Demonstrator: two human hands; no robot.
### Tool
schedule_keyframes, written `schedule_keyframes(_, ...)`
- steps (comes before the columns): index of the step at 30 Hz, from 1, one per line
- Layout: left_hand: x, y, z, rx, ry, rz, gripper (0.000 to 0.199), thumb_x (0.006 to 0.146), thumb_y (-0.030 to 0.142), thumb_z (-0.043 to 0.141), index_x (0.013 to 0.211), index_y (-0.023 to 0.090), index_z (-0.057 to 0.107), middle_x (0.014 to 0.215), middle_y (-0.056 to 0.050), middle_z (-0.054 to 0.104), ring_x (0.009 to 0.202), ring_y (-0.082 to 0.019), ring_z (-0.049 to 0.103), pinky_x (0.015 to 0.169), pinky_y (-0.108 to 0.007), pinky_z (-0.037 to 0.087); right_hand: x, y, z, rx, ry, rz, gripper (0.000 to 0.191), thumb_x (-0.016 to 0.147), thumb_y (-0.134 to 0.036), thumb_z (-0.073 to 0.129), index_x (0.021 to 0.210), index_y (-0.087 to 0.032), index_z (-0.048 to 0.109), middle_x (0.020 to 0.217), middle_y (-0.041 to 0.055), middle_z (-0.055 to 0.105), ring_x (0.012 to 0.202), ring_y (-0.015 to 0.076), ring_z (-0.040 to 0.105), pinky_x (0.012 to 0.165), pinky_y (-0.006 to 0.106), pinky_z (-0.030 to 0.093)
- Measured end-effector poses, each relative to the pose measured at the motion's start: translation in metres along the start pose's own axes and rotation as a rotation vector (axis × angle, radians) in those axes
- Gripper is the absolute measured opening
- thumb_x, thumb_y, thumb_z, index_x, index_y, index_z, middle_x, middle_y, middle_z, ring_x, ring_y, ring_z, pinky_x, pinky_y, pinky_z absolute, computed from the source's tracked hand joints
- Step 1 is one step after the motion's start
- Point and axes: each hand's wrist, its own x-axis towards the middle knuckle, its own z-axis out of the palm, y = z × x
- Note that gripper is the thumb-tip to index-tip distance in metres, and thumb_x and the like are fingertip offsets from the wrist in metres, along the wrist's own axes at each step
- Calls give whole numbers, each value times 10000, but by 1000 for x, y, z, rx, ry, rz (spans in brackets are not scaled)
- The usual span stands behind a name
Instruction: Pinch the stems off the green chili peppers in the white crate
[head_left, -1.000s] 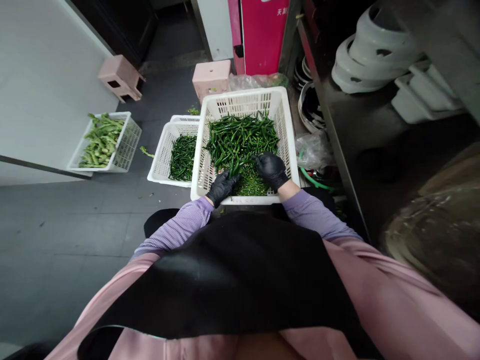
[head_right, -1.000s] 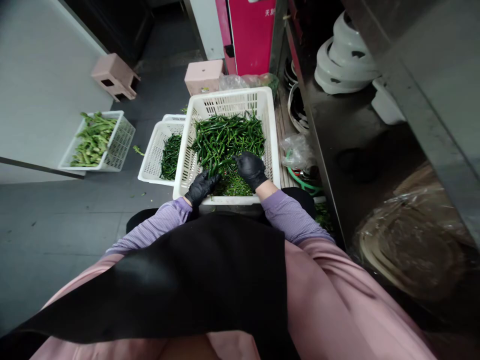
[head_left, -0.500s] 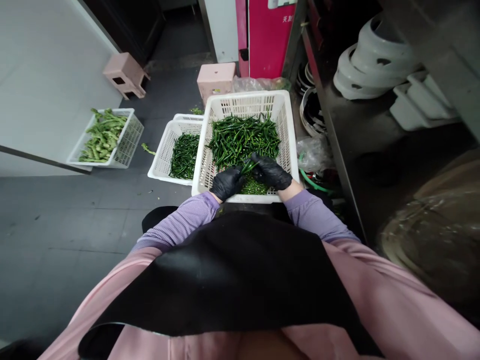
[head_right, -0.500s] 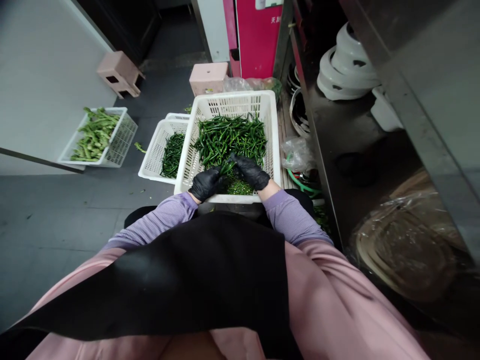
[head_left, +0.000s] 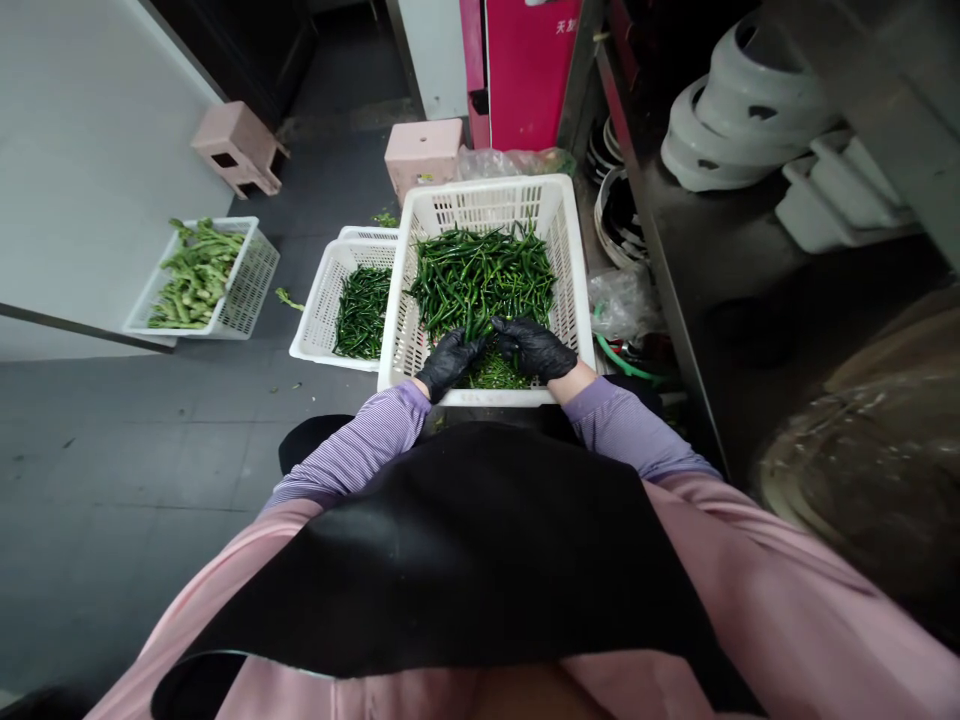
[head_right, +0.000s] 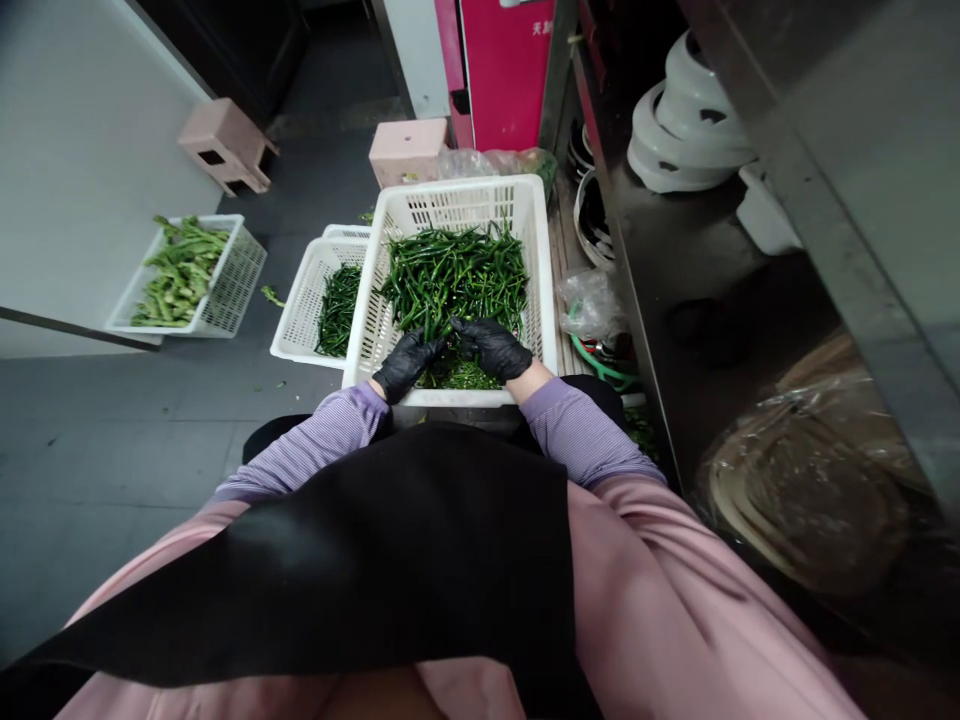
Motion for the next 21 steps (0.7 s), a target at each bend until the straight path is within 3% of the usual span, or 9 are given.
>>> schedule_keyframes(3, -1, 2, 6, 85, -1, -15, 596, 803, 593, 940, 1206, 166, 836, 1131, -125, 861, 1213, -340, 760, 1151, -489, 578, -2, -5, 9, -34, 78, -16, 504, 771, -490, 952, 656, -272, 512, 603, -66, 453, 585, 143, 431, 585, 314, 429)
schedule_keyframes(6, -2, 1, 5, 113, 75, -44, 555, 824, 581, 927, 1165, 154, 835, 1118, -133, 858, 1195, -336, 762, 1138, -488, 585, -1, -13, 6, -316, 285, -270, 325, 780, -274, 891, 691, -269, 579, 726, -21, 578, 761, 198, 528, 745, 355, 489)
schedule_keyframes(8, -2, 1, 3, 71, 121, -56, 566, 832, 602, 922, 1173, 161, 823, 1112, -123, 855, 1168, -321, 766, 1099, -475, 606, -2, -17, 0, -515, 350, -334, 361, 768, -220, 895, 648, -271, 559, 709, -10, 565, 772, 209, 499, 789, 380, 480)
schedule_keyframes(10, -3, 2, 1, 3, 122, -63, 607, 832, 637, 918, 1210, 175, 807, 1132, -115, 849, 1145, -310, 769, 1036, -458, 632, -3, -17, -5, -575, 277, -224, 486, 803, -333, 940, 574, -273, 516, 613, -19, 491, 684, 188, 424, 734, 386, 447)
schedule_keyframes(12, -4, 3, 0, -58, 90, -56, 666, 823, 670, 915, 1261, 184, 790, 1174, -121, 840, 1158, -314, 765, 1010, -457, 640, -5, -15, -5, -494, 154, -101, 606, 844, -564, 927, 532, -276, 495, 537, -35, 405, 609, 162, 349, 651, 376, 399)
schedule_keyframes(15, -6, 3, 3, -84, 2, -24, 769, 804, 698, 912, 1352, 181, 763, 1263, -153, 821, 1272, -347, 731, 1096, -510, 614, -6, -8, 5, -282, 28, -124, 625, 779, -766, 891, 597, -267, 561, 580, -34, 484, 608, 154, 409, 611, 351, 406)
schedule_keyframes(18, -6, 1, 7, -73, -70, 17, 823, 758, 708, 936, 1356, 169, 764, 1290, -170, 819, 1340, -385, 703, 1168, -550, 572, -3, -1, 18, -222, 35, -207, 599, 640, -745, 947, 641, -247, 615, 671, -22, 595, 677, 161, 509, 662, 348, 475)
schedule_keyframes(21, -3, -3, 8, -150, -55, 20, 797, 734, 688, 952, 1312, 168, 779, 1176, -154, 846, 1210, -375, 762, 1053, -508, 630, 1, 3, 17, -190, 171, -266, 495, 688, -660, 908, 700, -244, 641, 730, -10, 633, 730, 172, 546, 710, 355, 513)
